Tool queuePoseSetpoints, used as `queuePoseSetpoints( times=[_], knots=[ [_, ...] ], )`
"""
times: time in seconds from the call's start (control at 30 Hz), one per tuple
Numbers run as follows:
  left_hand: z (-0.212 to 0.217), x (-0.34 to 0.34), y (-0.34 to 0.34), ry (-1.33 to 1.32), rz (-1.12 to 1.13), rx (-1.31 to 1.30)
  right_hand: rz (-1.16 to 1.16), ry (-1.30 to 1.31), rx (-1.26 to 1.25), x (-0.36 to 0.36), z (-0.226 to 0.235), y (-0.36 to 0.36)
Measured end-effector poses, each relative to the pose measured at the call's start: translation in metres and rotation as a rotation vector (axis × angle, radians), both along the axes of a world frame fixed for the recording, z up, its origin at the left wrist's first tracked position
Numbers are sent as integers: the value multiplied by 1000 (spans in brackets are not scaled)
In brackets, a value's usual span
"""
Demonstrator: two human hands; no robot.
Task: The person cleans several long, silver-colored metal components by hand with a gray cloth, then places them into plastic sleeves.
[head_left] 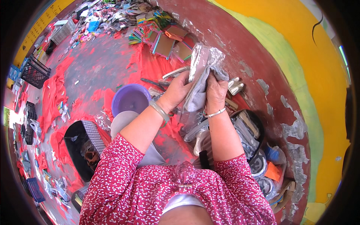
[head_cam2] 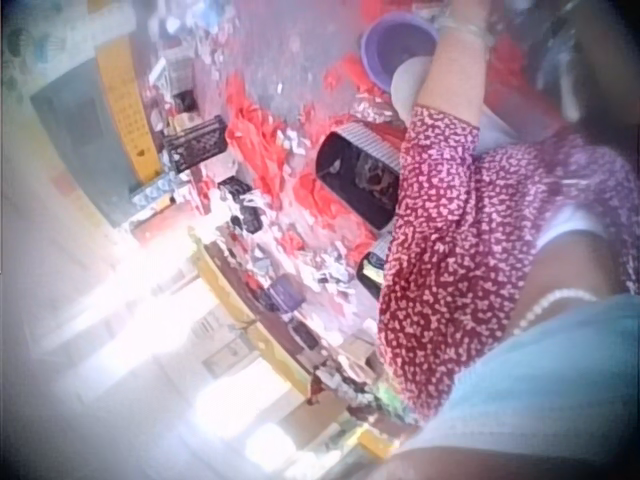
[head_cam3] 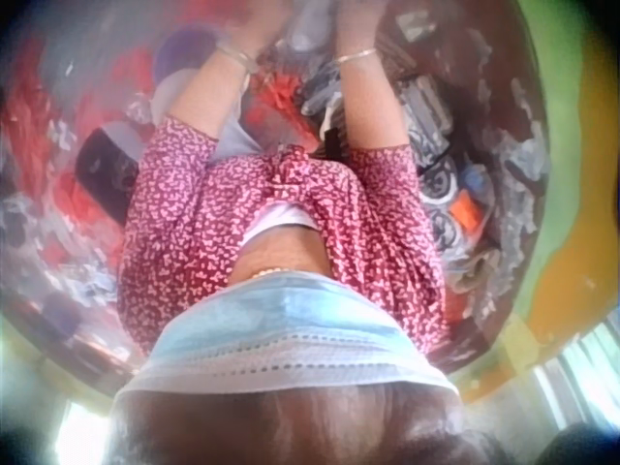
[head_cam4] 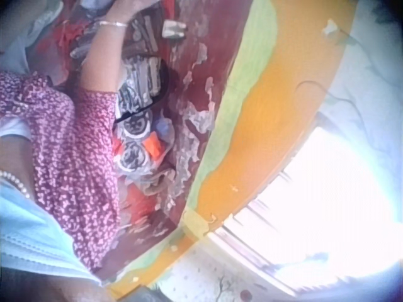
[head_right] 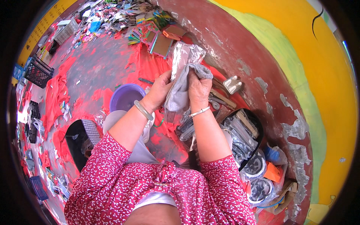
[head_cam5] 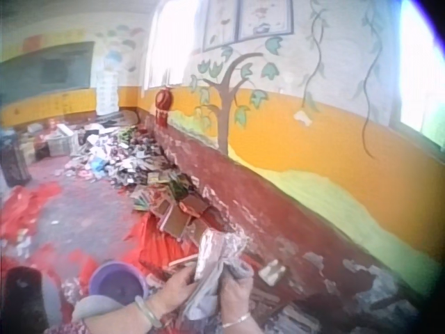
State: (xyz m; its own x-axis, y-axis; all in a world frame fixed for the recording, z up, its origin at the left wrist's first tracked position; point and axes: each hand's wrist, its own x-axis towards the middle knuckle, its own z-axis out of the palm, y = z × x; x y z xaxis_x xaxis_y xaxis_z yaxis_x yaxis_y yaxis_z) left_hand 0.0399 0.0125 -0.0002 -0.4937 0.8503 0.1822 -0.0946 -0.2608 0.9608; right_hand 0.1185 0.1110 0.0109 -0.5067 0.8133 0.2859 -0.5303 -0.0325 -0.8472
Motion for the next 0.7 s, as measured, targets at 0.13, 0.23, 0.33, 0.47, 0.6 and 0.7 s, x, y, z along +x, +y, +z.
queuePoseSetpoints(
  times=[0.13, 0.23, 0.33, 0.47, 0.6, 0.7],
  knots=[
    [3, 3, -1, -149, -68, 113, -150, -60, 264, 1, -3, 4],
    [7, 7, -2, -189, -107, 153, -286, -136, 430, 2, -6, 6],
    [5, 6, -2, -154, -70, 123, -445, -235, 698, 3, -1, 9],
    [18, 12, 0, -187, -102, 110, -200, -30, 82, 9, 1, 6],
    [12, 11, 2, -150, -48, 72, -80, 25, -132, 12, 2, 7],
    [9, 8, 1, -105, 6, 31, -135, -116, -97, 14, 1, 24]
  ],
)
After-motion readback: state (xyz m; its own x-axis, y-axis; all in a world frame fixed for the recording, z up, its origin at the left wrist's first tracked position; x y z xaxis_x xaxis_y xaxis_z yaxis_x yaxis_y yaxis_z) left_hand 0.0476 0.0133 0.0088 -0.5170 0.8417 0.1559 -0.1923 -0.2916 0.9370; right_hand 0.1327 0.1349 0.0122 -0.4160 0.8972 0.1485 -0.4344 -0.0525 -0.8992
